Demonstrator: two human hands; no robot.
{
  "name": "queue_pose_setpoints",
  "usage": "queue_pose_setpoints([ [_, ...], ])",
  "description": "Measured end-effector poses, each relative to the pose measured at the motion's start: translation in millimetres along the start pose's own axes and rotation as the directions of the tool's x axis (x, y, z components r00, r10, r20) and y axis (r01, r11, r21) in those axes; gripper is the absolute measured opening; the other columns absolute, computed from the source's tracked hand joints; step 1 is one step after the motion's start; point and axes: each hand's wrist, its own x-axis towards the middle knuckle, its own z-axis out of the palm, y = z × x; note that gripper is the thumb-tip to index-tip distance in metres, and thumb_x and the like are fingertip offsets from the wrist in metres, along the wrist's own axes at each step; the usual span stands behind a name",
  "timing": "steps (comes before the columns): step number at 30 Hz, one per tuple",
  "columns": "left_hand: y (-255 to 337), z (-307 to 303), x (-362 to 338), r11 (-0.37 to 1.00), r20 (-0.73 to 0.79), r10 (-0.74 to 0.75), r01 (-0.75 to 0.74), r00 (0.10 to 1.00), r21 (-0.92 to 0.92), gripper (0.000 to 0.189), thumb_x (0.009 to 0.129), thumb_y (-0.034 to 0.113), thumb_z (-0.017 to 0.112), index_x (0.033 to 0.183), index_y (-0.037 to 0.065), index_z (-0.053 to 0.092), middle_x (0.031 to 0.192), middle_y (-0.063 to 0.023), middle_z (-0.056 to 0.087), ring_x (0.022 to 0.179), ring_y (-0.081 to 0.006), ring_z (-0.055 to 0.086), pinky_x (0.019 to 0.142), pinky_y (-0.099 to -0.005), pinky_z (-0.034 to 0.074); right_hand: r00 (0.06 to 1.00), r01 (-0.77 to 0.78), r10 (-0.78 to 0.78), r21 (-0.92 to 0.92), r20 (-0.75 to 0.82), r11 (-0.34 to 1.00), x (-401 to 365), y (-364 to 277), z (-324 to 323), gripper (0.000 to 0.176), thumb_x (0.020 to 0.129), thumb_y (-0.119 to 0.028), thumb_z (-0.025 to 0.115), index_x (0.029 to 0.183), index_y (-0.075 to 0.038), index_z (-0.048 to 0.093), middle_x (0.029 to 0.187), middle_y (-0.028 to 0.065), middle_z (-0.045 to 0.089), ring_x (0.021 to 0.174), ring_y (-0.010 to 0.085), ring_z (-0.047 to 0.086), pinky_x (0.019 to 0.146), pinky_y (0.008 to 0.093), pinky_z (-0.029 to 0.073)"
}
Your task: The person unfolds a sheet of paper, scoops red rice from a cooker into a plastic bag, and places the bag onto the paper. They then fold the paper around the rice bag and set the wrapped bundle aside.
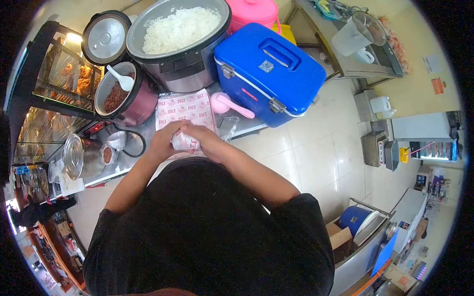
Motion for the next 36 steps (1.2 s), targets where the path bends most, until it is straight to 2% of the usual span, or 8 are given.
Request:
queue_pose_setpoints([
  [4, 9.3, 5.0, 9.5, 0.982, -0.041, 0.134, -0.127, 0.99, 0.142, 0.068, 0.077, 0.011, 0.082, 0.138, 0.003, 0.053, 0.133, -0.0151, 0.065, 0.109, -0.0323, 0.07, 0.087, -0.0363, 0.06, 0.994, -0.096, 0.092, 0.066, 0.063, 0.993, -24.5, -19.1, -11.2, 0.042, 0.098, -0.032, 0.067, 0.131, -0.008, 0.057, 0.121, 0.0088, 0.065, 0.113, 0.0166, 0.062, 0.095, 0.0393, 0.052],
  [10, 11.4, 3.9, 0.3, 0.994, -0.077, 0.004, 0.005, 0.997, 0.111, 0.059, 0.085, -0.003, 0.068, 0.14, 0.009, 0.054, 0.148, -0.0156, 0.053, 0.128, -0.0353, 0.058, 0.102, -0.0399, 0.053, 0.921, 0.241, -0.335, -0.387, -0.197, 0.89, -51.0, -70.2, -30.8, 0.042, 0.087, -0.007, 0.079, 0.124, -0.006, 0.06, 0.11, 0.004, 0.066, 0.102, 0.015, 0.064, 0.085, 0.0297, 0.056],
  [13, -19.1, -15.1, -41.5, 0.959, -0.185, -0.209, 0.239, 0.96, 0.156, 0.056, 0.085, -0.003, 0.067, 0.139, 0.008, 0.054, 0.15, -0.0176, 0.049, 0.138, -0.037, 0.048, 0.113, -0.0429, 0.042, 0.783, 0.32, -0.596, -0.707, -0.178, 0.631, -86.2, -149.5, -55.9, 0.044, 0.086, -0.001, 0.076, 0.127, -0.007, 0.064, 0.11, 0.0041, 0.069, 0.098, 0.0131, 0.065, 0.089, 0.0294, 0.054],
  [19, -110.6, -64.0, -177.9, 0.766, -0.538, -0.377, 0.58, 0.754, 0.276, 0.047, 0.089, 0.002, 0.063, 0.135, 0.004, 0.057, 0.146, -0.0198, 0.052, 0.137, -0.0392, 0.048, 0.114, -0.0451, 0.037, 0.717, -0.033, -0.634, -0.923, -0.288, 0.383, -116.8, -236.5, -133.5, 0.037, 0.098, -0.019, 0.061, 0.132, -0.005, 0.063, 0.126, 0.0128, 0.066, 0.118, 0.0228, 0.061, 0.104, 0.0328, 0.044],
  [22, -145.2, -86.1, -224.4, 0.624, -0.639, -0.327, 0.667, 0.696, 0.407, 0.048, 0.088, 0.007, 0.066, 0.135, 0.004, 0.057, 0.145, -0.0212, 0.052, 0.136, -0.0409, 0.047, 0.114, -0.048, 0.036, 0.503, -0.055, -0.841, -0.964, 0.2, -0.262, -112.2, -237.0, -131.8, 0.039, 0.101, -0.025, 0.056, 0.134, -0.004, 0.063, 0.138, 0.0183, 0.06, 0.128, 0.0327, 0.056, 0.11, 0.0379, 0.04],
  [24, -166.6, -94.8, -259.2, 0.566, -0.714, -0.241, 0.693, 0.658, 0.447, 0.054, 0.08, 0.013, 0.069, 0.132, 0.002, 0.058, 0.139, -0.0222, 0.056, 0.131, -0.0454, 0.049, 0.111, -0.0535, 0.038, 0.498, -0.15, -0.817, -0.898, 0.291, -0.412, -111.8, -225.4, -100.9, 0.043, 0.101, -0.027, 0.055, 0.138, -0.004, 0.059, 0.144, 0.0208, 0.055, 0.133, 0.0384, 0.05, 0.113, 0.042, 0.038],
  [29, -180.4, -114.0, -294.6, 0.506, -0.723, -0.356, 0.772, 0.592, 0.384, 0.106, 0.064, 0.04, 0.091, 0.147, 0.001, 0.039, 0.147, -0.0242, 0.046, 0.138, -0.0437, 0.041, 0.115, -0.053, 0.033, 0.713, -0.199, -0.659, -0.832, 0.239, -0.517, -100.9, -208.3, -135.3, 0.048, 0.1, -0.023, 0.059, 0.142, -0.001, 0.053, 0.145, 0.0207, 0.054, 0.136, 0.0383, 0.049, 0.114, 0.0474, 0.037],
  [36, -173.0, -118.3, -296.6, 0.203, -0.675, -0.651, 0.937, 0.346, 0.285, 0.105, 0.061, 0.042, 0.094, 0.143, 0.005, 0.041, 0.14, -0.0208, 0.05, 0.131, -0.0414, 0.046, 0.109, -0.0506, 0.039, 0.455, -0.179, -0.79, -0.826, 0.412, -0.534, -77.8, -116.0, -39.0, 0.049, 0.101, -0.022, 0.06, 0.143, 0.002, 0.052, 0.145, 0.0223, 0.053, 0.138, 0.0372, 0.046, 0.115, 0.0458, 0.034],
])
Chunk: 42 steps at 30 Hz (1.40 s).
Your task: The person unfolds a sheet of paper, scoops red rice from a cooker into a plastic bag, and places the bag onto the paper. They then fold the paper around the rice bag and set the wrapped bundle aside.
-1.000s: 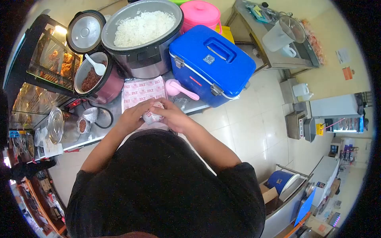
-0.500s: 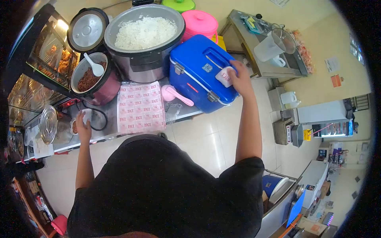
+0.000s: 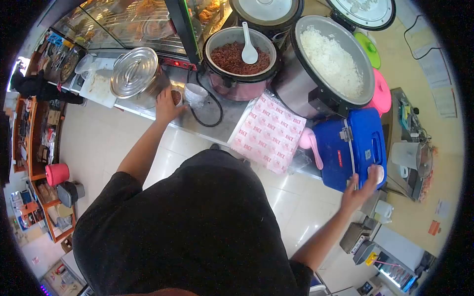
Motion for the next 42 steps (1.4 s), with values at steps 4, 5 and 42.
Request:
queue_pose_setpoints([
  [4, -17.8, 3.0, 10.8, 0.991, 0.047, 0.132, -0.132, 0.99, -0.014, 0.08, 0.061, 0.033, 0.093, 0.125, 0.005, 0.053, 0.119, -0.0175, 0.057, 0.112, -0.0384, 0.054, 0.095, -0.048, 0.044, 0.962, -0.24, 0.175, 0.344, 0.21, 0.908, -37.0, -98.3, 46.8, 0.046, 0.098, -0.018, 0.065, 0.139, 0.002, 0.054, 0.141, 0.0181, 0.056, 0.133, 0.0307, 0.051, 0.114, 0.0408, 0.035],
  [5, -18.1, 1.4, 11.0, 0.99, 0.11, 0.142, -0.138, 0.984, -0.039, 0.078, 0.061, 0.03, 0.091, 0.124, 0.005, 0.054, 0.119, -0.0183, 0.057, 0.112, -0.0388, 0.054, 0.096, -0.0476, 0.044, 0.941, -0.288, 0.183, 0.392, 0.284, 0.874, -48.6, -118.5, 62.3, 0.044, 0.096, -0.017, 0.066, 0.136, 0.0, 0.057, 0.138, 0.0159, 0.058, 0.133, 0.0304, 0.051, 0.114, 0.0408, 0.036],
  [42, 166.0, 76.9, -72.3, 0.331, 0.213, 0.942, -0.605, 0.26, -0.724, 0.014, 0.092, 0.015, 0.064, 0.1, 0.004, 0.07, 0.134, -0.0139, 0.065, 0.129, -0.0283, 0.058, 0.106, -0.0412, 0.049, 0.512, -0.74, 0.224, 0.293, 0.829, 0.606, -54.3, -106.0, 255.5, 0.082, 0.072, -0.038, 0.087, 0.136, -0.006, 0.047, 0.119, 0.0252, 0.066, 0.11, 0.0335, 0.067, 0.095, 0.0395, 0.052],
])
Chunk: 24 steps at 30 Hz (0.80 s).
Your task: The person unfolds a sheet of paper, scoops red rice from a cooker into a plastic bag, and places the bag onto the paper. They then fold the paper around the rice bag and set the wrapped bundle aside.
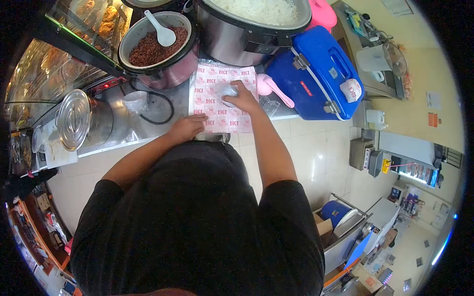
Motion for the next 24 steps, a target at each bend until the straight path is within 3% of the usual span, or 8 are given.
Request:
queue_pose_setpoints([
  [7, 12.7, -9.8, 4.4, 0.995, -0.011, -0.099, 0.099, 0.995, -0.013, 0.014, 0.09, 0.014, 0.065, 0.099, 0.004, 0.064, 0.132, -0.0139, 0.065, 0.124, -0.0314, 0.061, 0.098, -0.0457, 0.052, 0.999, -0.048, 0.042, 0.209, 0.033, 0.977, -14.0, -15.4, -4.6, 0.072, 0.08, -0.027, 0.083, 0.139, -0.008, 0.046, 0.105, 0.0165, 0.069, 0.093, 0.0216, 0.069, 0.082, 0.0332, 0.054],
  [10, 8.4, -5.0, 4.5, 0.998, -0.056, -0.055, 0.053, 0.997, -0.024, 0.016, 0.089, 0.014, 0.065, 0.101, 0.005, 0.063, 0.131, -0.0125, 0.066, 0.123, -0.0318, 0.062, 0.095, -0.047, 0.053, 0.999, -0.048, 0.047, 0.273, 0.012, 0.961, -10.3, -2.9, -0.2, 0.073, 0.08, -0.026, 0.083, 0.14, -0.008, 0.045, 0.104, 0.0152, 0.069, 0.089, 0.0205, 0.069, 0.079, 0.0331, 0.054],
  [13, 10.8, -9.0, 4.8, 0.997, -0.033, -0.064, 0.063, 0.997, -0.034, 0.015, 0.089, 0.015, 0.065, 0.099, 0.005, 0.064, 0.129, -0.0108, 0.067, 0.121, -0.0321, 0.062, 0.093, -0.0463, 0.053, 0.998, -0.066, 0.069, 0.249, -0.002, 0.966, -13.1, -8.4, 2.4, 0.069, 0.081, -0.019, 0.082, 0.14, -0.01, 0.046, 0.115, 0.0156, 0.067, 0.098, 0.0217, 0.067, 0.083, 0.0338, 0.054],
  [16, 13.7, -13.3, 7.4, 0.996, 0.035, -0.08, 0.081, 0.996, -0.04, 0.013, 0.087, 0.014, 0.067, 0.096, 0.005, 0.064, 0.126, -0.0099, 0.068, 0.12, -0.0322, 0.062, 0.093, -0.0449, 0.052, 0.998, -0.03, 0.036, 0.11, -0.053, 0.994, -9.1, -5.4, 8.9, 0.072, 0.08, -0.017, 0.082, 0.141, -0.01, 0.045, 0.115, 0.0154, 0.066, 0.098, 0.0213, 0.066, 0.083, 0.034, 0.054],
  [22, 14.5, -14.9, 6.7, 0.994, 0.049, -0.077, 0.08, 0.996, -0.069, 0.015, 0.084, 0.011, 0.072, 0.096, 0.005, 0.066, 0.124, -0.0096, 0.068, 0.117, -0.0322, 0.062, 0.094, -0.0443, 0.052, 0.995, -0.044, 0.07, 0.32, -0.069, 0.946, -16.1, -10.7, 6.5, 0.071, 0.08, -0.019, 0.082, 0.141, -0.01, 0.047, 0.114, 0.0167, 0.066, 0.096, 0.0226, 0.066, 0.083, 0.0346, 0.054],
  [24, 15.0, -15.8, 7.2, 0.995, 0.023, -0.06, 0.062, 0.998, -0.083, 0.015, 0.084, 0.012, 0.071, 0.097, 0.005, 0.066, 0.123, -0.0098, 0.068, 0.116, -0.0324, 0.062, 0.094, -0.044, 0.052, 0.998, -0.015, 0.027, 0.224, -0.052, 0.975, -12.3, -7.9, 6.1, 0.069, 0.08, -0.019, 0.081, 0.14, -0.01, 0.049, 0.114, 0.0167, 0.066, 0.096, 0.0231, 0.066, 0.083, 0.0348, 0.054],
])
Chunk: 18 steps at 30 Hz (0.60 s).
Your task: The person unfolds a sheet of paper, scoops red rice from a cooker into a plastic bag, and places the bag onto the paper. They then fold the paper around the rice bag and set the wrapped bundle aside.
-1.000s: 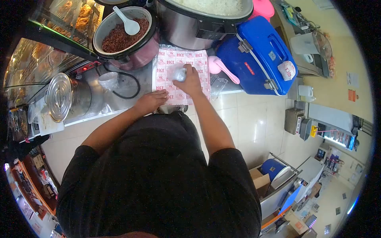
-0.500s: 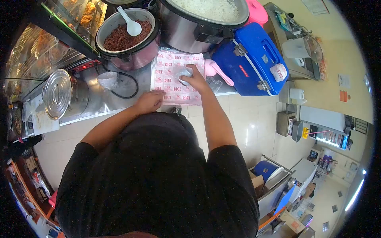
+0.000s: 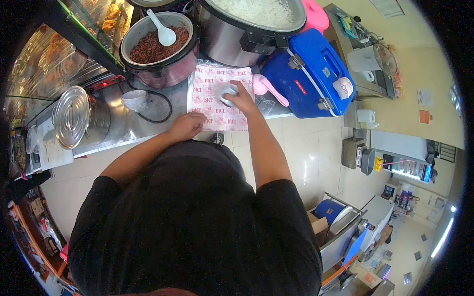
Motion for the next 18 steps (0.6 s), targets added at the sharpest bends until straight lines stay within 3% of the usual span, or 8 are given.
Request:
queue_pose_setpoints([
  [4, 2.0, 2.1, -1.1, 1.0, -0.046, 0.011, -0.011, 0.999, 0.006, 0.014, 0.084, 0.01, 0.07, 0.096, 0.004, 0.066, 0.122, -0.0106, 0.068, 0.116, -0.0333, 0.062, 0.095, -0.0436, 0.051, 0.996, 0.033, -0.042, -0.104, -0.083, 0.994, 1.1, 5.7, 5.3, 0.065, 0.08, -0.02, 0.081, 0.137, -0.009, 0.052, 0.113, 0.0163, 0.066, 0.094, 0.0226, 0.066, 0.081, 0.0344, 0.054],
  [7, 0.7, 3.2, -1.4, 1.0, -0.05, 0.015, -0.015, 0.999, -0.007, 0.014, 0.084, 0.008, 0.068, 0.097, 0.003, 0.066, 0.122, -0.0112, 0.068, 0.117, -0.0341, 0.062, 0.097, -0.0436, 0.051, 0.997, 0.063, -0.065, -0.072, -0.032, 0.995, 7.4, 14.5, 4.1, 0.073, 0.077, -0.029, 0.083, 0.139, -0.009, 0.051, 0.117, 0.0218, 0.067, 0.104, 0.0257, 0.068, 0.087, 0.0368, 0.054],
  [10, -0.2, 0.2, -0.6, 1.0, 0.013, -0.001, 0.001, 1.0, -0.02, 0.015, 0.084, 0.007, 0.067, 0.099, 0.003, 0.066, 0.123, -0.0114, 0.067, 0.118, -0.0347, 0.061, 0.099, -0.0434, 0.05, 0.998, -0.064, 0.064, -0.027, -0.018, 0.998, 8.1, 14.7, -1.8, 0.075, 0.077, -0.032, 0.082, 0.141, -0.01, 0.05, 0.116, 0.0213, 0.068, 0.105, 0.0266, 0.068, 0.089, 0.0364, 0.054],
  [13, -2.8, 3.6, -1.0, 1.0, -0.022, 0.024, -0.025, 0.999, -0.018, 0.015, 0.083, 0.006, 0.065, 0.098, 0.003, 0.065, 0.123, -0.0111, 0.067, 0.118, -0.0345, 0.061, 0.099, -0.0431, 0.05, 0.996, -0.088, 0.089, -0.091, 0.003, 0.992, 8.9, 10.6, -4.2, 0.076, 0.077, -0.034, 0.082, 0.141, -0.01, 0.049, 0.114, 0.0224, 0.069, 0.105, 0.0305, 0.068, 0.092, 0.0377, 0.053],
  [16, -3.6, 3.6, -1.3, 1.0, -0.004, 0.017, -0.017, 1.0, -0.021, 0.017, 0.081, 0.005, 0.065, 0.098, 0.003, 0.064, 0.122, -0.0114, 0.067, 0.117, -0.0348, 0.061, 0.098, -0.0431, 0.05, 0.999, 0.01, -0.019, -0.219, -0.04, 0.976, 5.1, 6.1, 0.1, 0.078, 0.075, -0.037, 0.082, 0.141, -0.011, 0.05, 0.118, 0.0259, 0.067, 0.108, 0.0339, 0.068, 0.095, 0.0398, 0.052],
  [18, -2.9, 3.1, -1.7, 0.999, -0.007, 0.025, -0.025, 1.0, -0.024, 0.018, 0.081, 0.005, 0.065, 0.099, 0.002, 0.064, 0.122, -0.0116, 0.067, 0.118, -0.0348, 0.061, 0.098, -0.0432, 0.05, 0.996, 0.051, -0.07, -0.327, -0.047, 0.944, 1.6, 3.5, 4.8, 0.074, 0.077, -0.033, 0.082, 0.141, -0.012, 0.051, 0.118, 0.0229, 0.067, 0.104, 0.0315, 0.068, 0.093, 0.0392, 0.053],
])
